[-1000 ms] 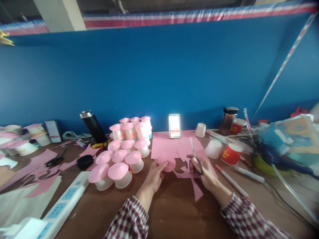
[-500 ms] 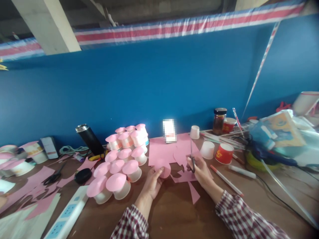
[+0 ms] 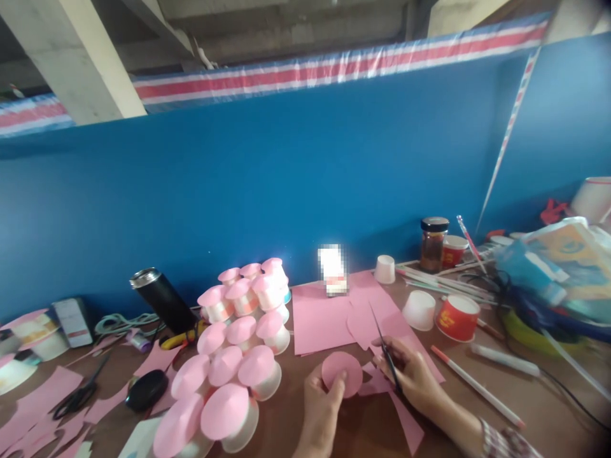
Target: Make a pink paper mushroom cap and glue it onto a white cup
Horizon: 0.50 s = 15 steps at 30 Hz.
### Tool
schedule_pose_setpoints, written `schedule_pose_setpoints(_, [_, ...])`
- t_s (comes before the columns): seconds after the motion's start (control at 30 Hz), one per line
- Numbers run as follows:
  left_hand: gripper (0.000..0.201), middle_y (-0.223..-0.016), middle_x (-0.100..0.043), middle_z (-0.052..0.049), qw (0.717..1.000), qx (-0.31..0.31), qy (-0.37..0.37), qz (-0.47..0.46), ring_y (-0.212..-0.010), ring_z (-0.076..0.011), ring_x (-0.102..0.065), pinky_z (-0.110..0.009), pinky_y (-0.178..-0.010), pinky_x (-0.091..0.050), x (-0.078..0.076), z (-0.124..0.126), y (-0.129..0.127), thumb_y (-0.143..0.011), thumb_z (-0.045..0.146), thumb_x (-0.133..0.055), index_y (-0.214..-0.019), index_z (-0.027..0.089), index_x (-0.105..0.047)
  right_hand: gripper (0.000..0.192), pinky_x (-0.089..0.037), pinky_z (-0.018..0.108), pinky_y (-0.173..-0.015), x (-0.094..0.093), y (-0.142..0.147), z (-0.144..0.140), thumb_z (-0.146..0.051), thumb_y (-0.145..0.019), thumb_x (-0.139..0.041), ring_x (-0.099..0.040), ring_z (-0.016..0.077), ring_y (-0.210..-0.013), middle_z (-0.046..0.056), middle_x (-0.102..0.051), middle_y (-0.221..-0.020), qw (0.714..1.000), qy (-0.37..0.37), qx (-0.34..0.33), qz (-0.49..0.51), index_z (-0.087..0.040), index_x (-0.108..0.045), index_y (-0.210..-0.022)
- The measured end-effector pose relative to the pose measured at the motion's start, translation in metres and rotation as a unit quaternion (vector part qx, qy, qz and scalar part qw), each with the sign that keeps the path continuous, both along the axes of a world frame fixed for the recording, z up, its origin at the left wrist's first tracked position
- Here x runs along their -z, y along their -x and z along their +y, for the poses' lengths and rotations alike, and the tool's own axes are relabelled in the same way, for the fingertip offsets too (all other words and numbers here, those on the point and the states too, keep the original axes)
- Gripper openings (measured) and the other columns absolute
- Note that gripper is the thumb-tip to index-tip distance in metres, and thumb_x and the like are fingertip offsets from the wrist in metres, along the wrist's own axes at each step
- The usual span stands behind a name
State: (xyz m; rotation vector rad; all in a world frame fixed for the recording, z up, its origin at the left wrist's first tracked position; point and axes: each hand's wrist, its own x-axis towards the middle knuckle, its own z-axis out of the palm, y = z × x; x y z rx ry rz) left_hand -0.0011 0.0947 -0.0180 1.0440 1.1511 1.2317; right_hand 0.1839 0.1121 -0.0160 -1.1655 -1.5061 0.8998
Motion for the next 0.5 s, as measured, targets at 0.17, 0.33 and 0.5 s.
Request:
schedule_pose_setpoints(0.17, [0.033, -0.079, -0.069, -0.012, 0.998, -0.008, -0.016, 0.057, -0.074, -0.0224, -0.063, -0.030, -0.068, -0.050, 0.017, 0.004, -0.002, -0.070, 0.041, -0.065, -0.084, 0.011, -0.068, 0.021, -0.044, 0.023, -0.051, -0.001, 0.000, -0.002, -0.032, -0.079, -0.060, -0.052, 0.0141, -0.055, 0.000, -0.057, -0.063, 0.999, -0.004, -0.007, -0.048, -0.017, -0.061, -0.094])
schedule_pose_setpoints(0.33, [0.027, -0.075, -0.068, -0.011, 0.992, -0.030, -0.028, 0.117, -0.070, -0.0228, -0.061, -0.030, -0.066, -0.050, 0.030, 0.005, -0.006, -0.068, 0.040, -0.064, -0.076, 0.015, -0.069, 0.020, -0.044, 0.023, -0.053, 0.004, -0.002, -0.002, -0.030, -0.078, -0.060, -0.053, 0.0152, -0.058, 0.001, -0.059, -0.066, 0.997, -0.001, -0.008, -0.080, -0.018, -0.062, -0.093])
schedule_pose_setpoints(0.5, [0.021, -0.070, -0.067, -0.009, 0.982, -0.052, -0.056, 0.173, -0.067, -0.0224, -0.059, -0.031, -0.069, -0.049, 0.024, 0.000, -0.010, -0.067, 0.038, -0.064, -0.073, 0.018, -0.069, 0.019, -0.044, 0.023, -0.053, 0.007, -0.002, -0.001, -0.028, -0.077, -0.060, -0.051, 0.0150, -0.058, 0.001, -0.058, -0.067, 0.997, 0.019, -0.026, -0.076, -0.017, -0.059, -0.094])
